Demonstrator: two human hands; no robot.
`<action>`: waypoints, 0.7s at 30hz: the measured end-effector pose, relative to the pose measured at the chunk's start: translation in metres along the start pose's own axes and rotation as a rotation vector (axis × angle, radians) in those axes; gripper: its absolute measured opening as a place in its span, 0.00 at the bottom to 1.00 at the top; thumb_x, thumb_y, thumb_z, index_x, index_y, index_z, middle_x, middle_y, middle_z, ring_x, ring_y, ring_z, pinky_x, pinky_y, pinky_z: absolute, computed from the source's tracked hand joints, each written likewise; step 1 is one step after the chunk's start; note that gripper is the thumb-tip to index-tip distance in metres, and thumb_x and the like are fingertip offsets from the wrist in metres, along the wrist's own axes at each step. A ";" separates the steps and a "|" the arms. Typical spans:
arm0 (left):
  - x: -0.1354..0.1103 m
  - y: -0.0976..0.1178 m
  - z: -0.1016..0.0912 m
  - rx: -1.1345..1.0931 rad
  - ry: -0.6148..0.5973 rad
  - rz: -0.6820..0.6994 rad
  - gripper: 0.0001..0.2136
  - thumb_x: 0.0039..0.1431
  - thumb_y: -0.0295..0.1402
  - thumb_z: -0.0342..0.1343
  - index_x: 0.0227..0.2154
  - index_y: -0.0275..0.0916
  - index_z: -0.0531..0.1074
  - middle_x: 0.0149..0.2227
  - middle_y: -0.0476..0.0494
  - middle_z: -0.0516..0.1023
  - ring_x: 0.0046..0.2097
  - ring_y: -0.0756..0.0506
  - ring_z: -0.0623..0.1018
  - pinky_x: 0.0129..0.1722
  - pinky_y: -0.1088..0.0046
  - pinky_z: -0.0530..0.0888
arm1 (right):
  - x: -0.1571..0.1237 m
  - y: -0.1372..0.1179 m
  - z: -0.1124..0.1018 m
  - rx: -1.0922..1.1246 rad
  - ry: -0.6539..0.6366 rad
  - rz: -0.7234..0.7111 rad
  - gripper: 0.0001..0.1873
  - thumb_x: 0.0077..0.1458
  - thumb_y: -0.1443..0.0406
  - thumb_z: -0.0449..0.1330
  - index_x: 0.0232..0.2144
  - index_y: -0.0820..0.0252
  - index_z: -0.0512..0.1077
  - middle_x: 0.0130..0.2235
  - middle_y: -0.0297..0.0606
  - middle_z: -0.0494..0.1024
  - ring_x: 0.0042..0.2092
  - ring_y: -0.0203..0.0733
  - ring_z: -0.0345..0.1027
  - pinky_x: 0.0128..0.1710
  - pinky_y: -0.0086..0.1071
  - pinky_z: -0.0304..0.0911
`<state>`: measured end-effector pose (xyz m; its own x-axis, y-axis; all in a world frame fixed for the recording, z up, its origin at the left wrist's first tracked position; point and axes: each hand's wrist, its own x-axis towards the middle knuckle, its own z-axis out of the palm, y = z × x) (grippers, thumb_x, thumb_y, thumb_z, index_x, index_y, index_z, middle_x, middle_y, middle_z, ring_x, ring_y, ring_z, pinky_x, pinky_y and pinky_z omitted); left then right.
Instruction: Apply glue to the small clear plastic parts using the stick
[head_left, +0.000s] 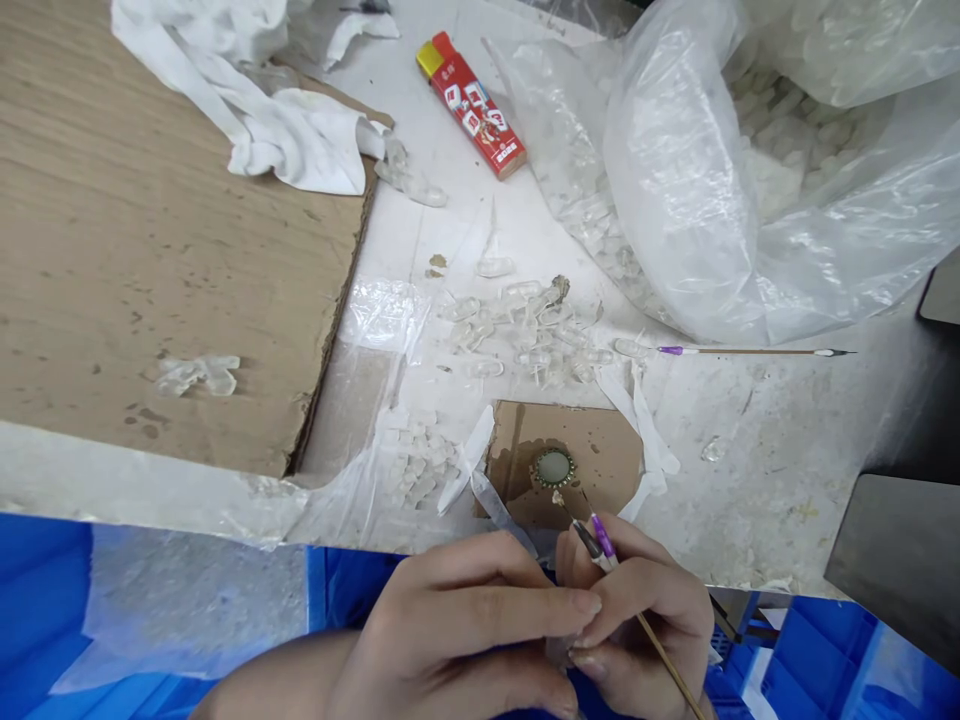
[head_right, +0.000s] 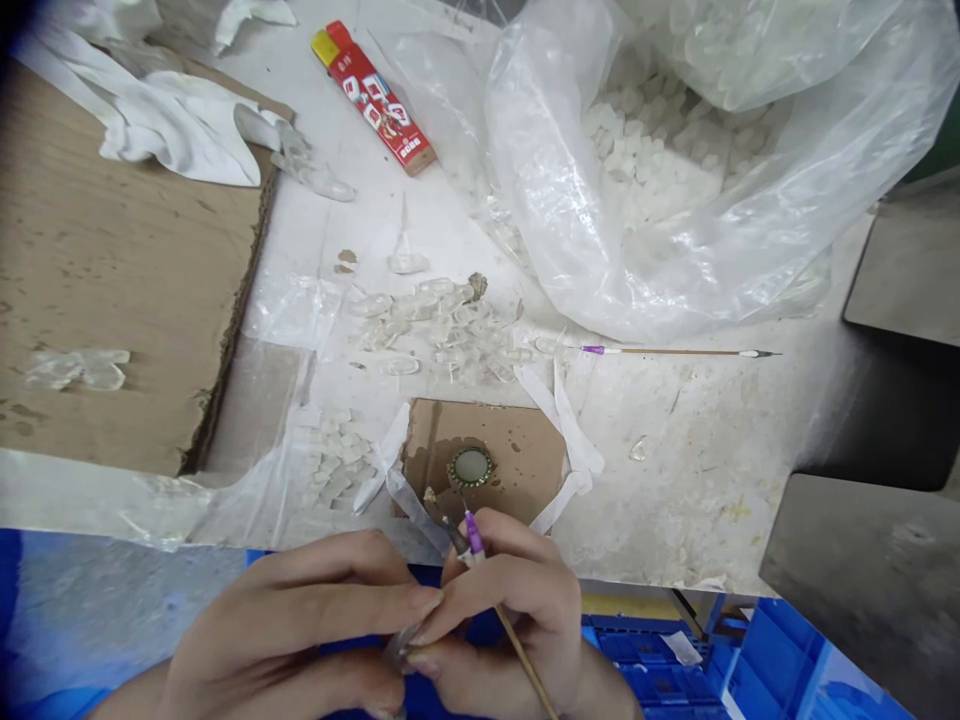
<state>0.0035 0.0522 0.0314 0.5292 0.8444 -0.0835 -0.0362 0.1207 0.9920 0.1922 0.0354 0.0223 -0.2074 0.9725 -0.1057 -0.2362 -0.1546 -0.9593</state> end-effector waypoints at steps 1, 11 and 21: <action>-0.001 -0.002 0.003 -0.007 0.016 0.009 0.18 0.67 0.32 0.66 0.58 0.49 0.79 0.39 0.42 0.87 0.30 0.47 0.86 0.32 0.80 0.85 | 0.000 -0.001 0.000 -0.003 0.006 0.015 0.03 0.64 0.60 0.67 0.36 0.49 0.81 0.27 0.31 0.67 0.25 0.36 0.59 0.22 0.30 0.57; -0.002 0.001 -0.005 0.017 -0.021 0.052 0.18 0.67 0.28 0.65 0.58 0.42 0.79 0.41 0.41 0.86 0.34 0.47 0.87 0.36 0.81 0.86 | 0.000 -0.004 -0.002 -0.032 -0.007 0.008 0.04 0.59 0.67 0.69 0.35 0.51 0.80 0.27 0.30 0.66 0.24 0.35 0.59 0.22 0.29 0.57; -0.002 0.000 -0.005 0.070 -0.066 0.155 0.12 0.72 0.25 0.57 0.55 0.31 0.76 0.44 0.36 0.83 0.43 0.47 0.87 0.46 0.82 0.83 | -0.005 -0.001 -0.001 -0.055 -0.039 -0.029 0.10 0.57 0.72 0.67 0.39 0.51 0.78 0.30 0.30 0.65 0.25 0.35 0.58 0.24 0.29 0.59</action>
<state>-0.0019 0.0538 0.0309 0.5763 0.8138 0.0751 -0.0638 -0.0468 0.9969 0.1949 0.0308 0.0238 -0.2382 0.9688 -0.0686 -0.1905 -0.1158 -0.9748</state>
